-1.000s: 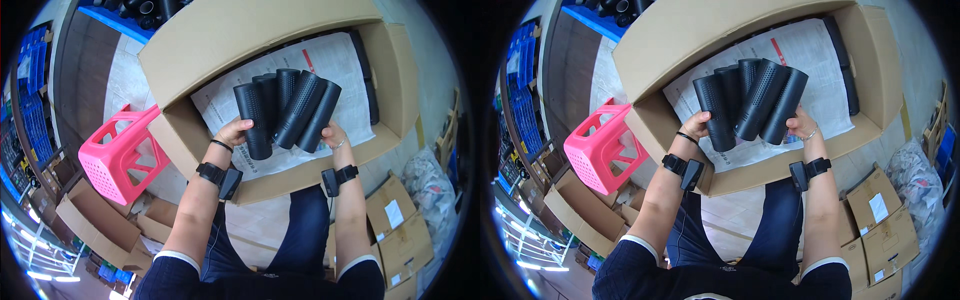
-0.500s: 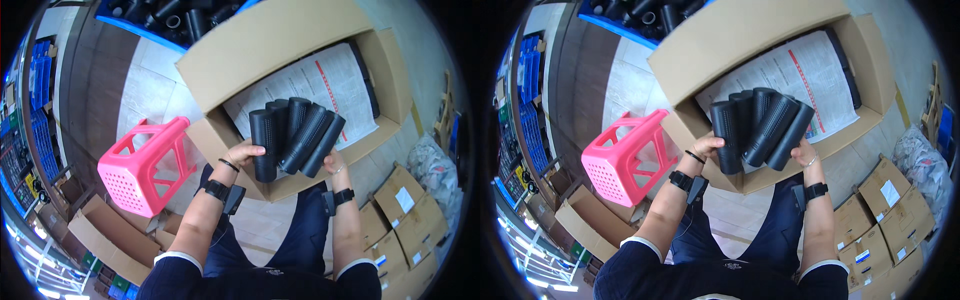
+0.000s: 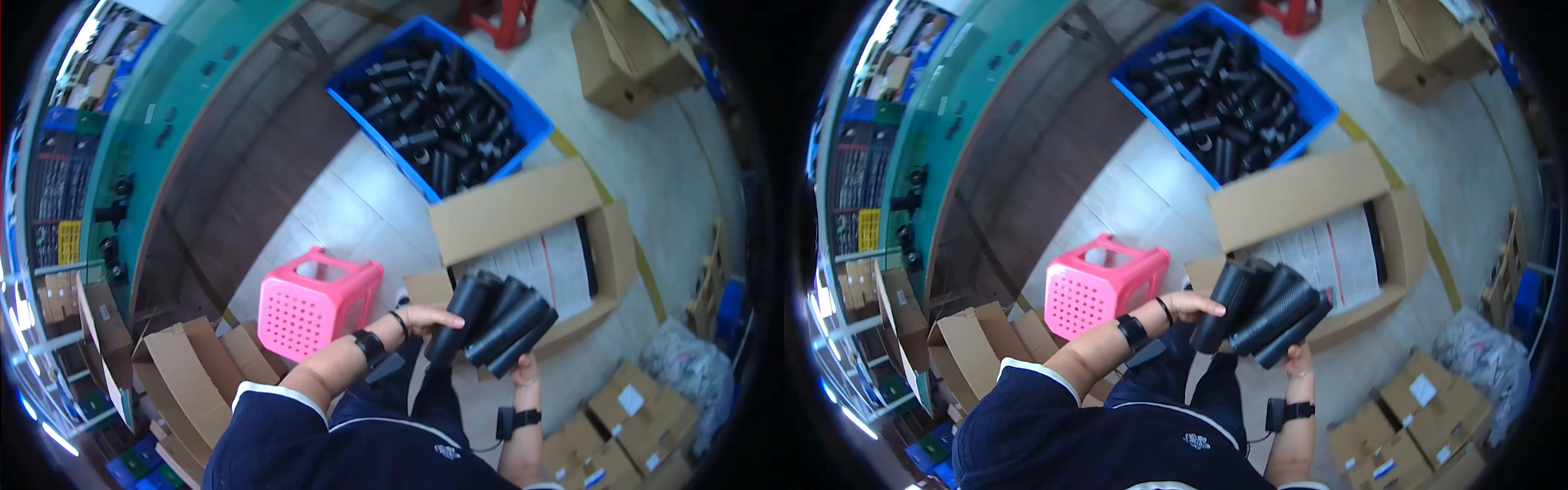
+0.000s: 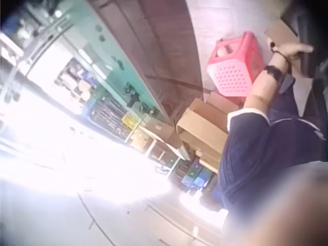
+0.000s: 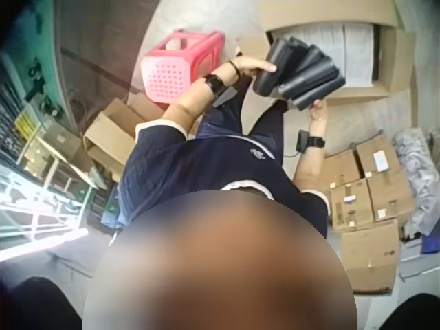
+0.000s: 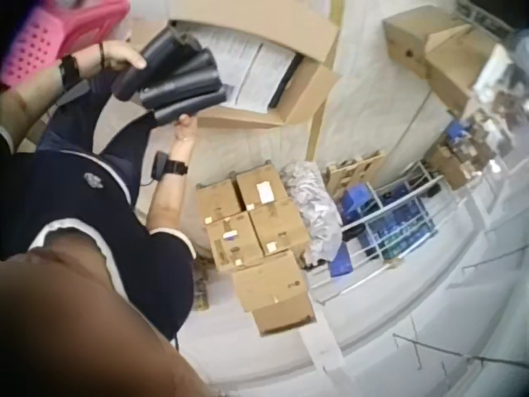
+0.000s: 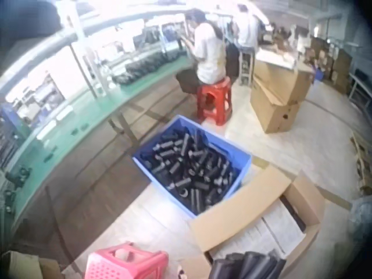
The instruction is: Assembling electronic lens components and packing them into boxes for shipping.
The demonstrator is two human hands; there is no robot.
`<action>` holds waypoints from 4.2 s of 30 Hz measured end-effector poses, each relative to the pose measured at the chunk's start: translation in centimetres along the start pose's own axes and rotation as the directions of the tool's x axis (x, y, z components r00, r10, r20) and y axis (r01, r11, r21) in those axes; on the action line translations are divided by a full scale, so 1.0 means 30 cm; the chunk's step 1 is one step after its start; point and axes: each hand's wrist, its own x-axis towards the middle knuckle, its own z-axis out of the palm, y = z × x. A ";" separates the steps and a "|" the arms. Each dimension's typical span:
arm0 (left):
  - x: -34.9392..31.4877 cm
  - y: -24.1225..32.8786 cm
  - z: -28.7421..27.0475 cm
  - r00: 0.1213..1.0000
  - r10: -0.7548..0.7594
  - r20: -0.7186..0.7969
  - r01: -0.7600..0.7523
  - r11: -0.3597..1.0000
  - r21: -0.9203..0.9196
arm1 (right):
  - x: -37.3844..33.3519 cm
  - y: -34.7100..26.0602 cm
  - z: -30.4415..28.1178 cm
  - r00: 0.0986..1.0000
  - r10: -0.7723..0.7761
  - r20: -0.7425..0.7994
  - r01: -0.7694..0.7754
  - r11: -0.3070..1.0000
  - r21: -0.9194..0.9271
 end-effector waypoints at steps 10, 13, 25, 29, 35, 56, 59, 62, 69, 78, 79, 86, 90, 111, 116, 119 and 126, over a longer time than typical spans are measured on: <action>-0.312 0.236 0.270 0.992 0.049 -0.116 -0.046 0.999 0.027 | -0.059 -0.206 0.381 0.964 0.011 0.266 -0.005 1.000 -0.021; -0.323 0.320 0.366 0.988 0.060 -0.143 -0.048 0.995 0.087 | -0.074 -0.247 0.395 0.981 -0.011 0.192 0.023 0.998 -0.063; -0.469 0.643 0.075 0.995 0.043 0.088 -0.038 0.997 -0.060 | 0.073 -0.316 0.952 0.992 -0.028 0.123 0.048 0.985 -0.164; -0.681 0.914 -0.062 0.985 0.172 0.020 -0.170 0.981 -0.091 | 0.320 -0.368 1.269 0.977 0.015 0.213 0.029 0.979 -0.202; -1.040 1.279 -0.280 0.912 0.398 -0.100 -0.410 0.893 -0.182 | 0.725 -0.510 1.865 0.902 0.185 0.390 -0.012 0.913 -0.407; -1.867 2.012 -1.165 0.236 0.793 -0.562 -0.972 0.205 -0.120 | 1.963 -0.291 3.629 0.373 0.718 0.587 -0.030 0.642 -0.766; -1.903 2.060 -1.238 0.246 0.758 -0.603 -0.968 0.220 -0.119 | 2.030 -0.257 3.722 0.437 0.729 0.527 0.009 0.582 -0.813; -1.926 2.081 -1.296 0.291 0.681 -0.672 -0.952 0.274 -0.134 | 2.069 -0.224 3.750 0.483 0.726 0.490 0.017 0.551 -0.834; -1.997 2.020 -1.352 0.318 0.679 -0.662 -0.948 0.249 -0.201 | 2.154 -0.199 3.769 0.466 0.748 0.472 0.115 0.478 -0.871; -2.030 1.986 -1.402 0.279 0.617 -0.736 -0.935 0.349 -0.062 | 2.239 -0.238 3.751 0.658 0.604 0.449 0.181 0.452 -0.873; -2.031 1.980 -1.406 0.252 0.589 -0.768 -0.921 0.391 -0.003 | 2.255 -0.245 3.757 0.680 0.592 0.432 0.184 0.433 -0.883; -2.083 1.968 -1.323 0.120 0.389 -0.914 -0.932 0.361 0.031 | 2.380 -0.287 3.750 0.626 0.340 0.702 0.765 -0.091 -0.638; -2.109 1.938 -1.328 -0.157 0.472 -0.867 -0.898 0.298 0.325 | 2.411 -0.264 3.726 0.696 0.292 0.656 0.716 -0.350 -0.604; -2.215 1.824 -1.284 -0.370 0.799 -0.475 -0.444 0.297 0.845 | 1.812 0.472 3.958 0.299 0.647 0.702 0.638 0.412 -0.651; -2.238 1.824 -1.214 -0.372 0.769 -0.521 -0.607 0.223 0.763 | 1.744 0.477 3.979 0.489 0.727 0.482 0.249 0.413 -0.876; -2.243 1.829 -1.230 -0.360 0.680 -0.639 -0.711 0.243 0.660 | 1.735 0.494 3.983 0.395 0.818 0.417 0.184 0.375 -0.909; -2.247 1.867 -1.237 -0.306 0.659 -0.687 -0.780 0.241 0.578 | 1.765 0.452 4.023 0.335 0.882 0.331 0.074 0.326 -0.943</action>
